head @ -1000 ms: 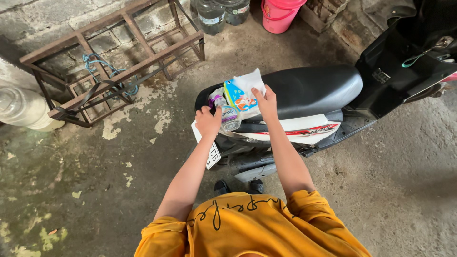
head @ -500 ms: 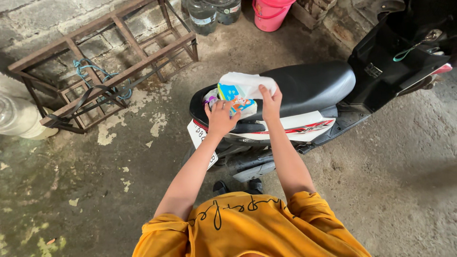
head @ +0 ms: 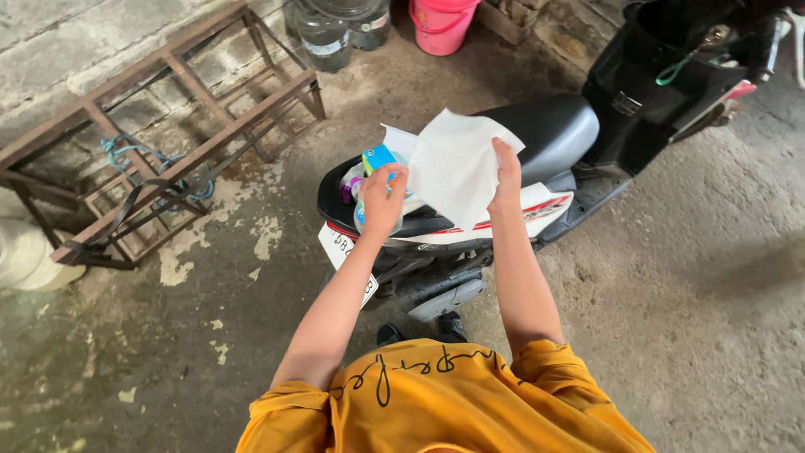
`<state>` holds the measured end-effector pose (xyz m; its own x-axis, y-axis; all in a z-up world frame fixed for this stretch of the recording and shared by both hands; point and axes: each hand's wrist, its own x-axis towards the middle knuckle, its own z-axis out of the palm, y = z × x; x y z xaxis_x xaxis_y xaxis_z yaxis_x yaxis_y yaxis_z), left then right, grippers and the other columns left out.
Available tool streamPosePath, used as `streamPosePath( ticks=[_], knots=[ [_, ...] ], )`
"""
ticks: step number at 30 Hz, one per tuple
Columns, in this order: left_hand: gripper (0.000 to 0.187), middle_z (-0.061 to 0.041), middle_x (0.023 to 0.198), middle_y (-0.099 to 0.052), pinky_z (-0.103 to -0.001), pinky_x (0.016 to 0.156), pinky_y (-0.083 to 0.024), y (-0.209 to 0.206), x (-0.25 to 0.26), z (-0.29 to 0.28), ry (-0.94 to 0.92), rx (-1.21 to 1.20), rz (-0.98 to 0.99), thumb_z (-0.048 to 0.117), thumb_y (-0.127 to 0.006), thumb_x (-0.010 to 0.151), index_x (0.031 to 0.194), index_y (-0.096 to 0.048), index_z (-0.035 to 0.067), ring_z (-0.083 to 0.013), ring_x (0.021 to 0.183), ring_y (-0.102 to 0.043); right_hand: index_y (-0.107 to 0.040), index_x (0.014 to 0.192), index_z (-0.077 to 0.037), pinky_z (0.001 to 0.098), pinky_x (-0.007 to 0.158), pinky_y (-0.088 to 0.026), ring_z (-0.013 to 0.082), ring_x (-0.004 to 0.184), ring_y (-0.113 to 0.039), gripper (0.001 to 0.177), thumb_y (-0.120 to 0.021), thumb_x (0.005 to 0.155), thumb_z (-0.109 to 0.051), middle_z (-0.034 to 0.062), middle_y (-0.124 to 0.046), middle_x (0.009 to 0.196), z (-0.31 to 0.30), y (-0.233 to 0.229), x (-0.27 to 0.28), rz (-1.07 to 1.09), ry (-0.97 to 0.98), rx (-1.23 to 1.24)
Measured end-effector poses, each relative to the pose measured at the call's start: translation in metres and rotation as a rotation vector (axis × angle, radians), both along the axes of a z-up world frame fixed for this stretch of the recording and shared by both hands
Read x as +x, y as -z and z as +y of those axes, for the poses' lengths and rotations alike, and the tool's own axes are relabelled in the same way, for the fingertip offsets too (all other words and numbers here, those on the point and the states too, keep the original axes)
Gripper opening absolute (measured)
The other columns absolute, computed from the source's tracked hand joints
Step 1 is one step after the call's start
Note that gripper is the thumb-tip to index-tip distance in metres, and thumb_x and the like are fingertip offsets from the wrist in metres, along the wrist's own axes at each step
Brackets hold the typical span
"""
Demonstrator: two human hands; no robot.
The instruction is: The person sprays a cleaning solution onto the rear side panel of a motorcycle and wipes the surface with a tissue. The person then continues to wipe the side panel and the seat area with the tissue.
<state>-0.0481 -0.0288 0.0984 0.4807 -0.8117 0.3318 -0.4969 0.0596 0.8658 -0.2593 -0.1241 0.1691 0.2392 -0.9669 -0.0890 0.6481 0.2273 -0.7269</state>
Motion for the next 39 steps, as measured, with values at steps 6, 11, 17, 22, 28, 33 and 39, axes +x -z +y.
streamPosePath(
  ticks=[6,11,17,22,28,33,39],
  knots=[
    [0.039,0.001,0.114,-0.07,-0.025,0.097,-0.044,-0.032,-0.012,-0.019,0.326,0.168,0.771,0.036,-0.064,0.099,0.121,-0.066,0.005,-0.0085,0.108,-0.061,-0.066,0.116,0.002,0.0385,0.084,-0.06,0.025,0.092,-0.073,0.036,-0.066,0.092,-0.024,0.013,-0.074,0.104,0.013,0.017,-0.026,0.047,-0.065,0.061],
    [0.032,-0.004,0.099,-0.074,-0.025,0.075,-0.054,-0.03,-0.04,-0.012,0.611,0.193,0.843,0.024,-0.075,0.092,0.113,-0.069,0.001,-0.0096,0.086,-0.068,-0.068,0.112,0.001,0.0362,0.079,-0.061,0.023,0.088,-0.073,0.032,-0.069,0.091,-0.023,0.0116,-0.074,0.102,0.026,0.034,-0.058,0.164,-0.003,0.078],
    [0.024,-0.003,0.085,-0.071,-0.026,0.064,-0.052,-0.016,-0.068,-0.017,0.548,0.228,0.678,0.022,-0.076,0.089,0.101,-0.067,0.003,-0.0088,0.074,-0.066,-0.067,0.117,0.0,0.0358,0.075,-0.057,0.0244,0.084,-0.071,0.042,-0.075,0.092,-0.033,0.0152,-0.075,0.097,0.03,0.073,-0.097,1.007,0.082,-0.019],
    [0.028,-0.002,0.084,-0.062,-0.025,0.065,-0.046,0.026,-0.097,-0.029,0.541,0.14,0.477,0.02,-0.082,0.089,0.092,-0.06,0.002,-0.0065,0.076,-0.055,-0.069,0.117,0.001,0.0328,0.084,-0.057,0.0209,0.096,-0.072,0.037,-0.077,0.096,-0.029,0.0165,-0.073,0.109,0.042,0.104,-0.125,1.255,0.286,-0.413],
    [0.038,-0.005,0.082,-0.061,-0.027,0.068,-0.047,0.032,-0.151,-0.029,0.517,0.105,0.215,0.018,-0.088,0.082,0.096,-0.056,0.003,-0.0102,0.077,-0.055,-0.065,0.128,-0.001,0.0339,0.098,-0.052,0.0229,0.116,-0.066,0.045,-0.079,0.088,-0.016,0.0136,-0.068,0.126,0.076,0.055,-0.15,0.949,0.095,-0.741],
    [0.043,-0.005,0.087,-0.071,-0.026,0.071,-0.05,0.005,-0.198,-0.015,0.63,0.141,0.362,0.016,-0.086,0.081,0.109,-0.055,0.006,-0.0085,0.079,-0.062,-0.073,0.114,-0.001,0.0309,0.095,-0.053,0.017,0.105,-0.07,0.032,-0.081,0.088,-0.018,0.0072,-0.076,0.108,0.092,0.044,-0.181,1.006,0.002,-0.586],
    [0.046,-0.011,0.088,-0.073,-0.029,0.079,-0.049,-0.009,-0.234,0.0,0.624,0.17,0.347,0.014,-0.084,0.083,0.122,-0.059,0.007,-0.0135,0.083,-0.064,-0.074,0.107,-0.001,0.0281,0.076,-0.054,0.0097,0.082,-0.064,0.027,-0.08,0.089,-0.02,0.0032,-0.075,0.091,0.093,0.071,-0.227,1.015,-0.056,-0.406]
  ],
)
